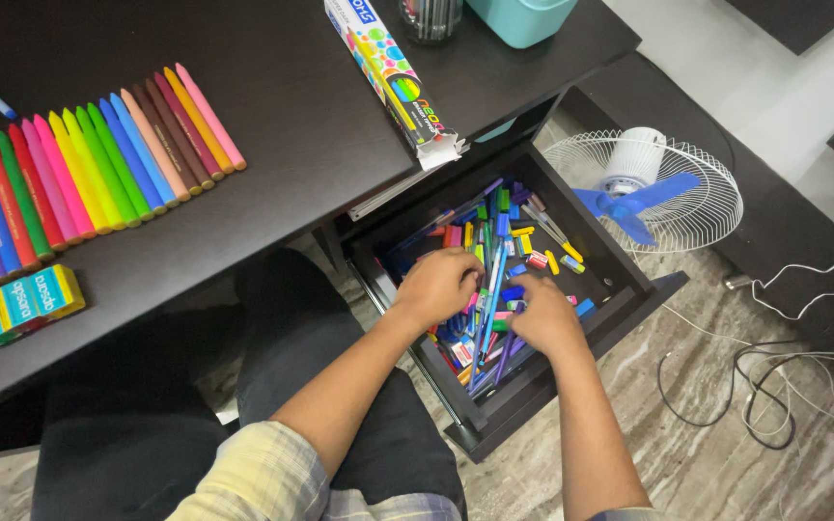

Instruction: The person organizes stationery on a low table by arranging colored pencils and pens, then repeatedly takes small erasers from an open drawer and places them in a row on the table. The person also adjusts the position of the pencils and erasers multiple times.

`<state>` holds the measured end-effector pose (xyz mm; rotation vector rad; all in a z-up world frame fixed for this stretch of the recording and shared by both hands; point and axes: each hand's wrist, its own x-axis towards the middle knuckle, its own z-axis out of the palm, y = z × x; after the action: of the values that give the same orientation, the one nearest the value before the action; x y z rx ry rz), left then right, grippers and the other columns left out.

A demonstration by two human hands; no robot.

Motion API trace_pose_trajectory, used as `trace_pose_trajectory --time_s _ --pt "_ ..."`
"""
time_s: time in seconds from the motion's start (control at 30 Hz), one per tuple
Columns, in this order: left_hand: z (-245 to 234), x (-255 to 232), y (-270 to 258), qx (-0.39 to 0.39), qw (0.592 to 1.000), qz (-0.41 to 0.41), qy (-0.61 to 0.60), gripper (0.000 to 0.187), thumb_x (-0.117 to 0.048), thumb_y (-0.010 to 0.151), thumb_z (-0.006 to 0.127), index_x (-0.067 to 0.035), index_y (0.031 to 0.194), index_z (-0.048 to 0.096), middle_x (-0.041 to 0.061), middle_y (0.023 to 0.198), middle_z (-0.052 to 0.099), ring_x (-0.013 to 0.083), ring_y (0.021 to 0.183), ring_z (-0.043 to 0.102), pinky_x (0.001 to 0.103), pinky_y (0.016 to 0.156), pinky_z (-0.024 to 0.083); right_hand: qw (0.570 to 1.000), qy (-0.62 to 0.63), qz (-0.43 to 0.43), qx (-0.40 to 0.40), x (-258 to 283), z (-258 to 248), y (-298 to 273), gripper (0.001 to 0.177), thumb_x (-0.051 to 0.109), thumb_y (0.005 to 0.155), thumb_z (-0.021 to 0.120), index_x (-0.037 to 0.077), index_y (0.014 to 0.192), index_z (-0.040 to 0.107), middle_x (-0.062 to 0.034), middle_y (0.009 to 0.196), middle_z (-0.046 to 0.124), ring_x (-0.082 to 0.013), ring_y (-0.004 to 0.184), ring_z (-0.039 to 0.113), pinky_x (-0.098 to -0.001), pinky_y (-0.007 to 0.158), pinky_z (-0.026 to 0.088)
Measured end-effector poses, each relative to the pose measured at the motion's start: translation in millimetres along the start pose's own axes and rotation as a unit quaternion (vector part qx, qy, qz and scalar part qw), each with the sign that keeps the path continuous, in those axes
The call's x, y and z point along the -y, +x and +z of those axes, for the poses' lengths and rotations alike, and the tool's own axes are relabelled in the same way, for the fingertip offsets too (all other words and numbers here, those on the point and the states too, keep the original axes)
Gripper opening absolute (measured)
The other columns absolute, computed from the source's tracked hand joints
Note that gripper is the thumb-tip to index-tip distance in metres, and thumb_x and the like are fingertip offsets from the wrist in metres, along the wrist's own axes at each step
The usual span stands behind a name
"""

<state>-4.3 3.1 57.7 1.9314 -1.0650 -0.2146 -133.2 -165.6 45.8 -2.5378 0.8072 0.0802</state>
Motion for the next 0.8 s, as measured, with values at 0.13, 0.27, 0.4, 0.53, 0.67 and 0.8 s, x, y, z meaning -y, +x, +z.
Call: trace_pose_trajectory --time_s 0.13,0.27,0.4,0.53,0.67,0.8 --pt "-3.2 -3.9 -0.3 0.006 1.000 -0.027 -0.006 0.018 -0.015 0.084 0.063 -0.007 0.094 0.076 0.014 0.096 0.074 0.0352 0.092 0.071 0.045 0.083 0.055 0.997 0.037 -0.053 0.036 -1.1 0.7 -0.9 0.079 0.007 0.063 0.085 0.015 0.137 0.058 -0.0154 0.125 0.060 -0.0326 0.111 0.065 -0.0399 0.095 0.053" --pt "-3.5 -4.4 -1.3 0.007 0.999 -0.032 -0.004 0.018 -0.015 0.085 0.063 -0.007 0.093 0.076 0.014 0.096 0.074 0.0352 0.092 0.071 0.045 0.083 0.055 0.993 0.065 -0.090 0.036 4.2 1.0 -0.6 0.080 -0.003 0.064 0.081 0.011 0.138 0.056 -0.0164 0.129 0.057 -0.0341 0.114 0.062 -0.0396 0.096 0.051" --pt "0.4 0.5 -0.9 0.002 1.000 0.006 0.009 0.017 -0.014 0.085 0.062 -0.006 0.094 0.075 0.014 0.096 0.075 0.0354 0.093 0.070 0.045 0.084 0.055 0.989 0.133 -0.061 -0.015 7.0 -3.5 -3.6 0.072 -0.008 0.071 0.072 0.011 0.139 0.059 -0.0126 0.129 0.062 -0.0312 0.100 0.068 -0.0357 0.089 0.056" --pt "1.9 2.2 -3.5 0.029 0.999 -0.016 -0.001 0.018 -0.015 0.084 0.063 -0.007 0.095 0.074 0.014 0.098 0.074 0.0339 0.094 0.071 0.044 0.084 0.055 0.958 0.273 -0.086 -0.035 -4.3 4.0 5.2 0.059 -0.007 0.080 0.068 0.006 0.137 0.059 -0.0103 0.132 0.063 -0.0191 0.098 0.072 -0.0297 0.081 0.059" --pt "-1.3 -0.3 -5.1 0.071 0.997 0.025 -0.005 0.026 -0.020 0.081 0.071 -0.009 0.105 0.072 0.012 0.099 0.074 0.0323 0.097 0.070 0.044 0.085 0.055 0.914 0.393 -0.096 0.020 -18.9 14.5 13.6 0.053 -0.007 0.085 0.068 0.003 0.136 0.059 -0.0126 0.122 0.068 -0.0153 0.101 0.071 -0.0284 0.083 0.060" --pt "-2.5 -6.0 -8.5 0.087 0.992 0.087 0.037 0.047 -0.026 0.074 0.080 -0.011 0.118 0.069 0.015 0.107 0.072 0.0358 0.101 0.067 0.048 0.082 0.053 0.906 0.407 -0.096 0.063 -23.9 16.5 16.3 0.056 -0.008 0.084 0.071 0.004 0.137 0.058 -0.0126 0.122 0.066 -0.0174 0.102 0.068 -0.0293 0.085 0.058"
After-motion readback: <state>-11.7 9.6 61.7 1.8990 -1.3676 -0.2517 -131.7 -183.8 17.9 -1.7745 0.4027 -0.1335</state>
